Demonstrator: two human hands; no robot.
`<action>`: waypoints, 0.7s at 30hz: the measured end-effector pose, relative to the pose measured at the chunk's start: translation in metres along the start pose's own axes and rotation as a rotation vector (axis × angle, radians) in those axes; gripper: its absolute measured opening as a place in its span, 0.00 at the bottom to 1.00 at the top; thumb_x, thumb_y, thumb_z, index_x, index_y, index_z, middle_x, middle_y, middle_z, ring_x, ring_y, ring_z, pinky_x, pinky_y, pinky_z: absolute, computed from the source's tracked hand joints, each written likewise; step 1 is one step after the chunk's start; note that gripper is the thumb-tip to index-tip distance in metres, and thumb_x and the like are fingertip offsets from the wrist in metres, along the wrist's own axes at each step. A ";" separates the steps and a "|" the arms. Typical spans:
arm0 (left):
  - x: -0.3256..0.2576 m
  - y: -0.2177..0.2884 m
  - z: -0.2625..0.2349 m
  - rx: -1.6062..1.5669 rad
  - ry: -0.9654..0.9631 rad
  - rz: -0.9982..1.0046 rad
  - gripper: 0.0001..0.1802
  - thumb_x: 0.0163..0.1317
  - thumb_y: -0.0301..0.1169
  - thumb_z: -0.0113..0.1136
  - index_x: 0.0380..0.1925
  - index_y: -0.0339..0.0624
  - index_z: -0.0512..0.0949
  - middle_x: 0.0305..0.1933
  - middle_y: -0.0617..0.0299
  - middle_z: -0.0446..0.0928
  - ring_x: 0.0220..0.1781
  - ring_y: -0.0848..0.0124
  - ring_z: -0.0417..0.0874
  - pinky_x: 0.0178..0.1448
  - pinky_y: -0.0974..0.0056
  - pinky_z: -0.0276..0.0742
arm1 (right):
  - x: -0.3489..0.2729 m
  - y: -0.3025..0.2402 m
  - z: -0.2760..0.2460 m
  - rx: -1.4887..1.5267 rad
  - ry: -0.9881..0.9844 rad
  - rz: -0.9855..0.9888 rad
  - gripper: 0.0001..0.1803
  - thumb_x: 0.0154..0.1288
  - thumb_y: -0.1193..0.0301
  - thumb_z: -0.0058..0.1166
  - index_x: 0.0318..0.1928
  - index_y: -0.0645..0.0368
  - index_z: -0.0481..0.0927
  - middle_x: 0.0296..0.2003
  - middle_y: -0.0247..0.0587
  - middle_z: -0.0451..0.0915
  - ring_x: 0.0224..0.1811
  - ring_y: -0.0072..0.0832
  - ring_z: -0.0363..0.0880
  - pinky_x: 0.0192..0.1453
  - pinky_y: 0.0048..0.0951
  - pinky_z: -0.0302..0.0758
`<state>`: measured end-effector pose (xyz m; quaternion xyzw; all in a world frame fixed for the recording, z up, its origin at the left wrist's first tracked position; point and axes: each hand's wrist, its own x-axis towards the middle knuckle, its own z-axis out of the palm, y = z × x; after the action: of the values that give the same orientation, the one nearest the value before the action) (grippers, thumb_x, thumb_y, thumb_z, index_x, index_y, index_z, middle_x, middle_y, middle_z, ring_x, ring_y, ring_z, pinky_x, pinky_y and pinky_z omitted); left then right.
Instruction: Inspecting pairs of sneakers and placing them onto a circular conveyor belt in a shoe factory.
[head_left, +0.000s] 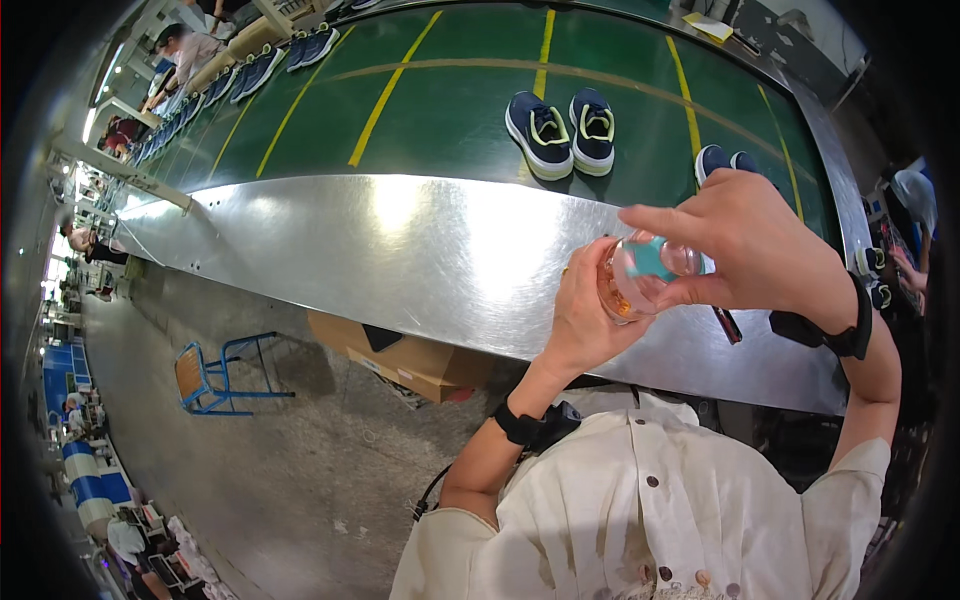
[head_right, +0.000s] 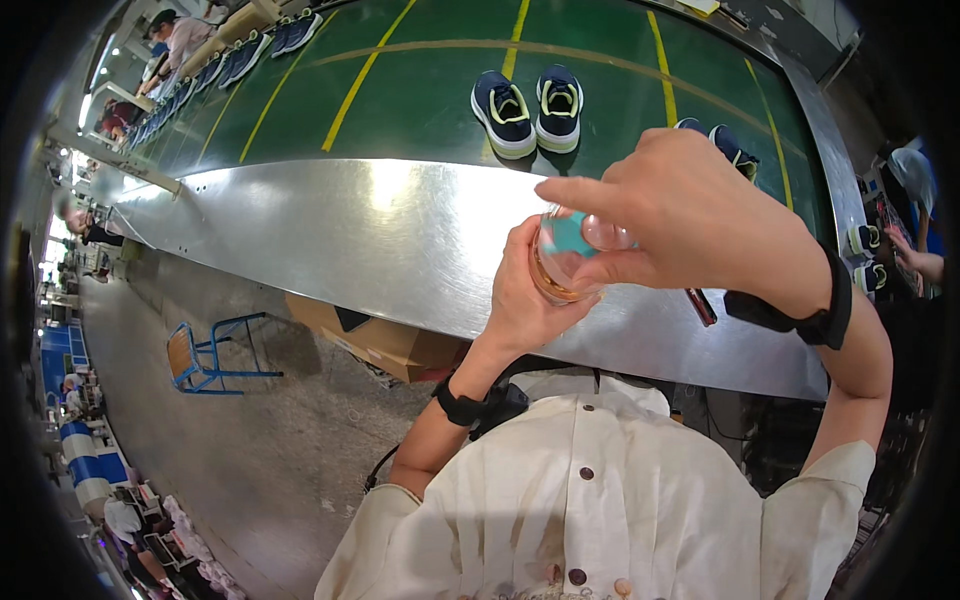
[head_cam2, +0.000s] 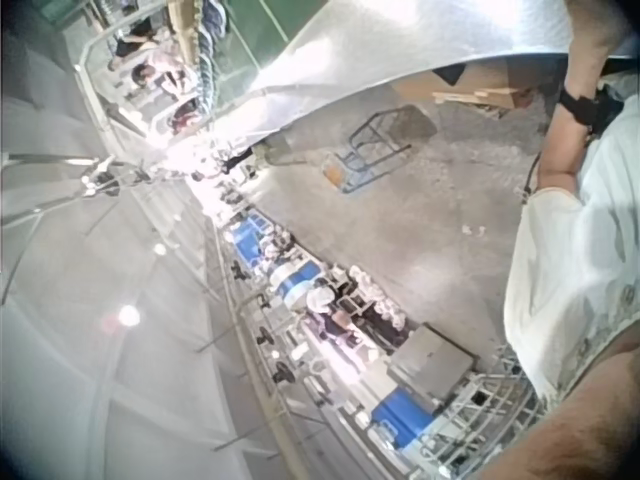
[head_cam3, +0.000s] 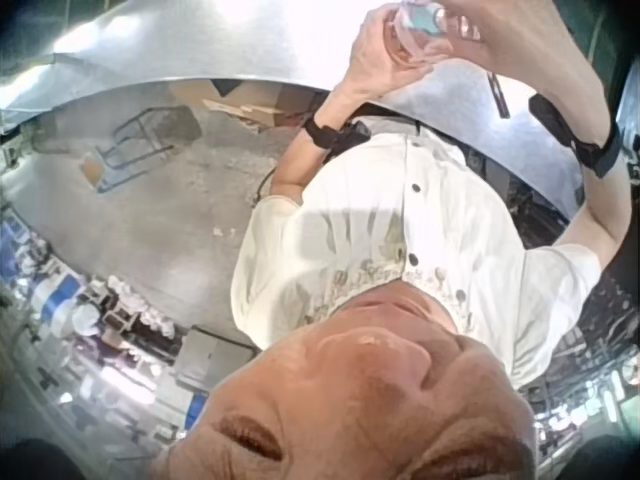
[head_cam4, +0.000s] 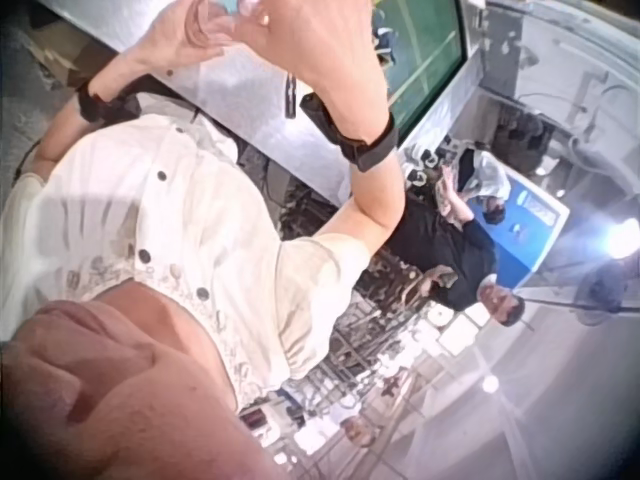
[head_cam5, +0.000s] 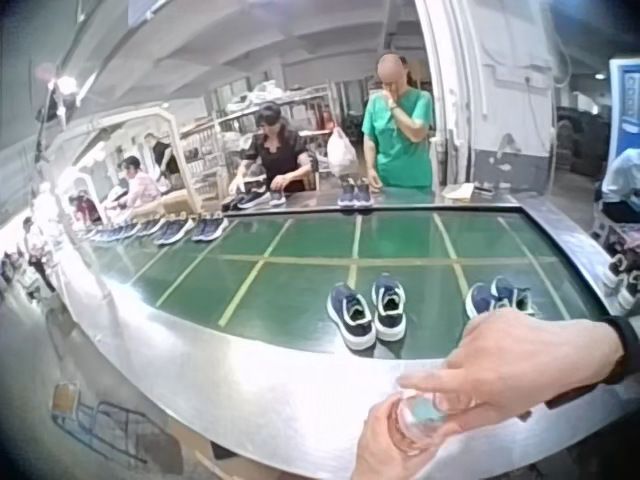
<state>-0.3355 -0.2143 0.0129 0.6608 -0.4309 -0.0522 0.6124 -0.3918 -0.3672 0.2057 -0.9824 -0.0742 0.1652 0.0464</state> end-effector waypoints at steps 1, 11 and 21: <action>-0.001 0.000 0.000 -0.016 0.004 -0.013 0.47 0.41 0.30 0.75 0.60 0.36 0.58 0.53 0.51 0.69 0.55 0.60 0.76 0.57 0.59 0.73 | -0.001 0.000 0.000 -0.014 -0.152 0.137 0.43 0.38 0.56 0.71 0.59 0.51 0.72 0.56 0.51 0.73 0.52 0.44 0.76 0.50 0.37 0.73; -0.005 0.000 0.005 -0.116 0.012 -0.125 0.48 0.41 0.29 0.75 0.61 0.36 0.57 0.56 0.52 0.68 0.58 0.62 0.74 0.59 0.60 0.71 | -0.005 -0.009 -0.003 -0.059 0.175 -0.024 0.41 0.35 0.60 0.72 0.56 0.51 0.74 0.51 0.45 0.76 0.45 0.42 0.78 0.45 0.38 0.73; -0.008 0.003 0.003 0.010 0.025 -0.039 0.48 0.42 0.29 0.75 0.61 0.36 0.56 0.57 0.51 0.67 0.58 0.60 0.74 0.59 0.59 0.71 | -0.006 -0.005 0.003 -0.021 0.199 -0.089 0.32 0.41 0.68 0.69 0.53 0.50 0.76 0.37 0.39 0.80 0.38 0.37 0.80 0.40 0.36 0.71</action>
<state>-0.3433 -0.2108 0.0111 0.6728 -0.4106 -0.0538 0.6130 -0.3992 -0.3629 0.2051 -0.9901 -0.1147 0.0638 0.0503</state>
